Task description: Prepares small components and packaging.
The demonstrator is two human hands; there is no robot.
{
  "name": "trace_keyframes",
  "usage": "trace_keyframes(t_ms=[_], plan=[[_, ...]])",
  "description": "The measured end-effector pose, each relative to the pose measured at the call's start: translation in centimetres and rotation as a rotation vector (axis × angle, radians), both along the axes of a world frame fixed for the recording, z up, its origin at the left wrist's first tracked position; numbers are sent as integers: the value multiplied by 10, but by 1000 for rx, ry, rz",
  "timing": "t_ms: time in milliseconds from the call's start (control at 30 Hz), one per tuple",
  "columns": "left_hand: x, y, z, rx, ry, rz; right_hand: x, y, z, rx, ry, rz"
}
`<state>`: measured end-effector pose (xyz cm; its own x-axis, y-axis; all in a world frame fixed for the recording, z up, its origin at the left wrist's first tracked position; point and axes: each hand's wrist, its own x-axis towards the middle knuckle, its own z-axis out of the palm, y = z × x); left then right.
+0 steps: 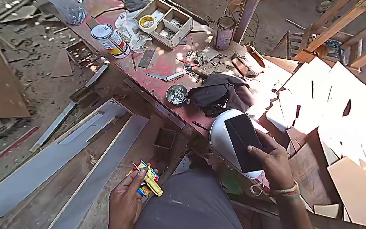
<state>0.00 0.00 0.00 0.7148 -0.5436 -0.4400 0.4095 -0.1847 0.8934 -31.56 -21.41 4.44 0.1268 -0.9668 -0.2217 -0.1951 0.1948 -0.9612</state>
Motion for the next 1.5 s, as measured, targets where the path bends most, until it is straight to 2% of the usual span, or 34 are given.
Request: trace_keyframes(t_ms=[100,200,467,533,600,767,867,967,1033,1100,1200,1300,1400,1500], plan=[[0,-1,0,3,17,11,-10,-10,-31,172,52,72],[-2,-1,1,21,22,16,-18,-16,-37,137,138,65],[0,2,0,31,25,26,-24,-25,-55,-544,835,207],[1,4,-1,26,20,17,-21,-21,-66,-677,936,205],[3,7,-3,17,17,1,-21,-16,-75,-718,951,214],[5,15,-7,23,14,9,-18,0,-68,-768,844,218],[7,24,-8,10,19,9,-8,10,-46,-841,756,111],[10,34,-7,-5,19,12,19,18,-26,-995,697,-23],[10,42,-9,-20,24,23,49,33,-25,-1039,558,-2],[10,50,-11,-43,18,58,90,60,-33,-1016,363,160],[12,68,-5,-73,-17,139,156,106,-53,-921,71,515],[16,91,1,-73,-85,134,211,135,-53,-794,-176,710],[18,119,7,-11,-200,123,247,156,-38,-710,-262,829],[19,147,9,9,-252,198,263,182,-28,-614,-272,1018]])
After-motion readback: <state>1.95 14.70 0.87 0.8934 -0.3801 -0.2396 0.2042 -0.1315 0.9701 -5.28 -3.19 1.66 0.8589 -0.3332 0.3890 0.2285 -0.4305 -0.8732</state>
